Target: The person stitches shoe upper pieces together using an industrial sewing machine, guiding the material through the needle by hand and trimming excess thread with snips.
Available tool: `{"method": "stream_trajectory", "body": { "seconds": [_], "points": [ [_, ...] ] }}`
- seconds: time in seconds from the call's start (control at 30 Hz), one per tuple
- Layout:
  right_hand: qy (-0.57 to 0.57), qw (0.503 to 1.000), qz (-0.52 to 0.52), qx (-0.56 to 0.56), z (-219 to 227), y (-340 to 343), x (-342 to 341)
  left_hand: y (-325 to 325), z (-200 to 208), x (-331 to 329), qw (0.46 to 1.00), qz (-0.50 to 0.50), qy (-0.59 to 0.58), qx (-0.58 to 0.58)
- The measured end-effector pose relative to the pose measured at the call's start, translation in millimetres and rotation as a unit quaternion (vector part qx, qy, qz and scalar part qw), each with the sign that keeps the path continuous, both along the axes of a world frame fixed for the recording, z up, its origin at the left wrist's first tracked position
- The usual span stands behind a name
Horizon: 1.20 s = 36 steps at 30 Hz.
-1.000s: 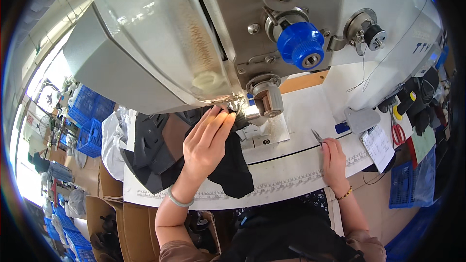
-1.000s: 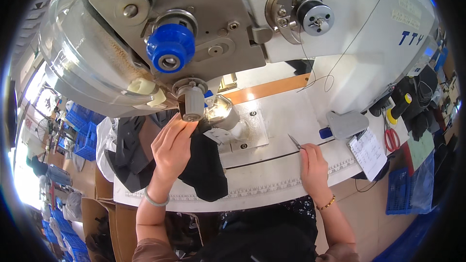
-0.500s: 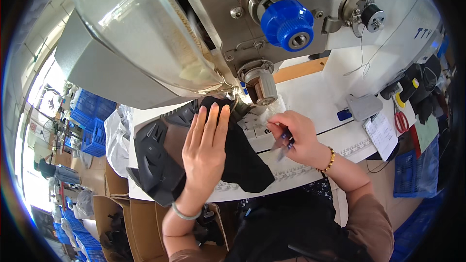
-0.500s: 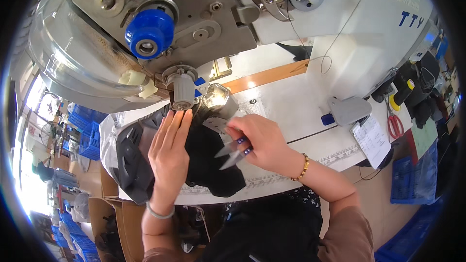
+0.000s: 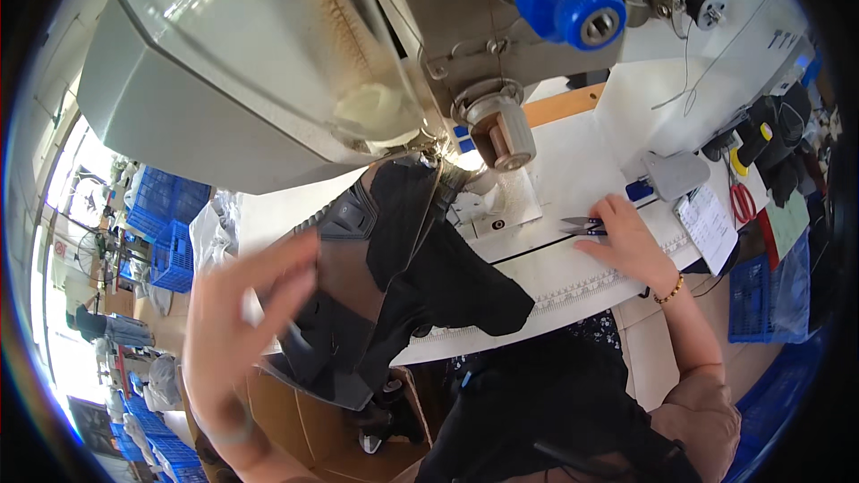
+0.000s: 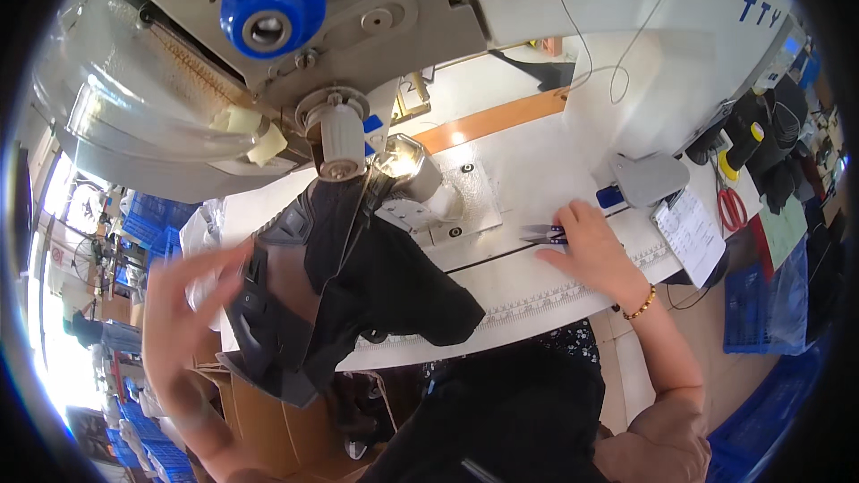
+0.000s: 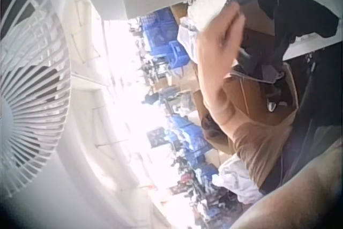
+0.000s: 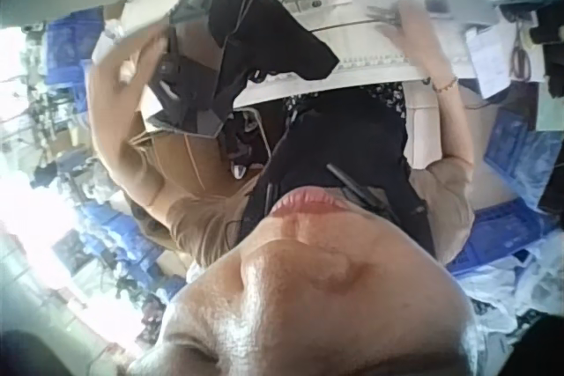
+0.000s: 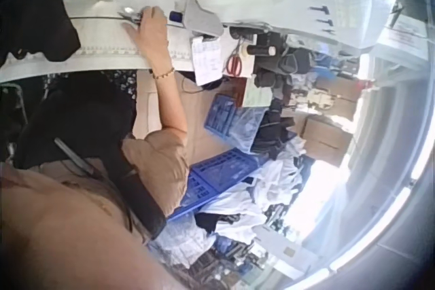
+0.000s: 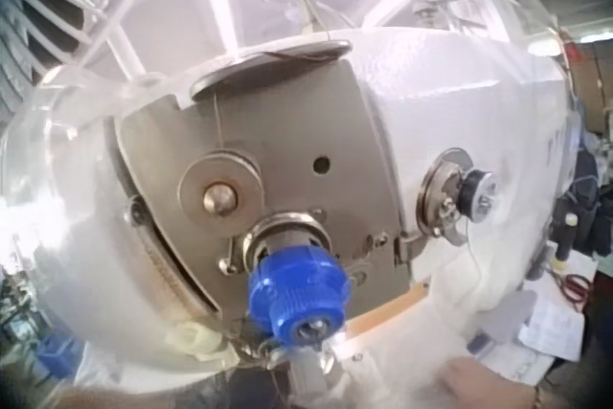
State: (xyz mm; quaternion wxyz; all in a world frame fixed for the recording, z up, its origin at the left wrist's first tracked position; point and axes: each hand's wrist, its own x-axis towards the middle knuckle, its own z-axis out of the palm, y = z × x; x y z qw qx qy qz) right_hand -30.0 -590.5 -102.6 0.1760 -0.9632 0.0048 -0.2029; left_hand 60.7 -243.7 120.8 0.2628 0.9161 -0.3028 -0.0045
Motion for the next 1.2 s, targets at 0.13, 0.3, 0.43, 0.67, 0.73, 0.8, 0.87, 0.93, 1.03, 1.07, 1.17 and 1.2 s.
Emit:
{"method": "stream_trajectory", "body": {
  "seconds": [0.13, 0.3, 0.43, 0.67, 0.73, 0.8, 0.87, 0.93, 1.03, 1.07, 1.17, 1.2],
  "points": [
    [-0.130, 0.978, 0.025, 0.161, 24, 40, 19, -47, -45, 120, 0.975, -0.046, 0.131, 0.174],
    [0.057, 0.835, 0.115, 0.536, 79, 107, 52, -73, -73, 116, 0.933, -0.184, 0.302, 0.074],
    [-0.023, 0.728, 0.154, 0.667, 57, 132, 78, -66, -92, 114, 0.967, -0.103, 0.222, 0.069],
    [-0.027, 0.689, 0.199, 0.696, 58, 130, 77, -63, -87, 105, 0.959, -0.120, 0.258, 0.017],
    [-0.009, 0.678, 0.202, 0.706, 59, 125, 78, -63, -89, 101, 0.958, -0.113, 0.264, 0.006],
    [0.013, 0.664, 0.208, 0.718, 61, 120, 79, -64, -90, 91, 0.970, -0.082, 0.230, -0.011],
    [0.060, 0.612, 0.191, 0.765, 68, 115, 73, -65, -93, 83, 0.977, -0.067, 0.200, -0.013],
    [0.081, 0.613, 0.203, 0.760, 68, 111, 69, -66, -94, 76, 0.985, -0.057, 0.160, -0.020],
    [0.101, 0.624, 0.219, 0.743, 63, 107, 67, -69, -82, 64, 0.991, -0.028, 0.123, 0.050],
    [0.112, 0.636, 0.218, 0.732, 62, 107, 69, -69, -83, 64, 0.990, -0.044, 0.129, 0.024],
    [0.092, 0.691, 0.210, 0.685, 60, 113, 69, -73, -78, 54, 0.989, -0.078, 0.114, 0.057],
    [0.062, 0.733, 0.202, 0.647, 60, 114, 70, -74, -79, 53, 0.989, -0.078, 0.114, 0.058]
  ]
}}
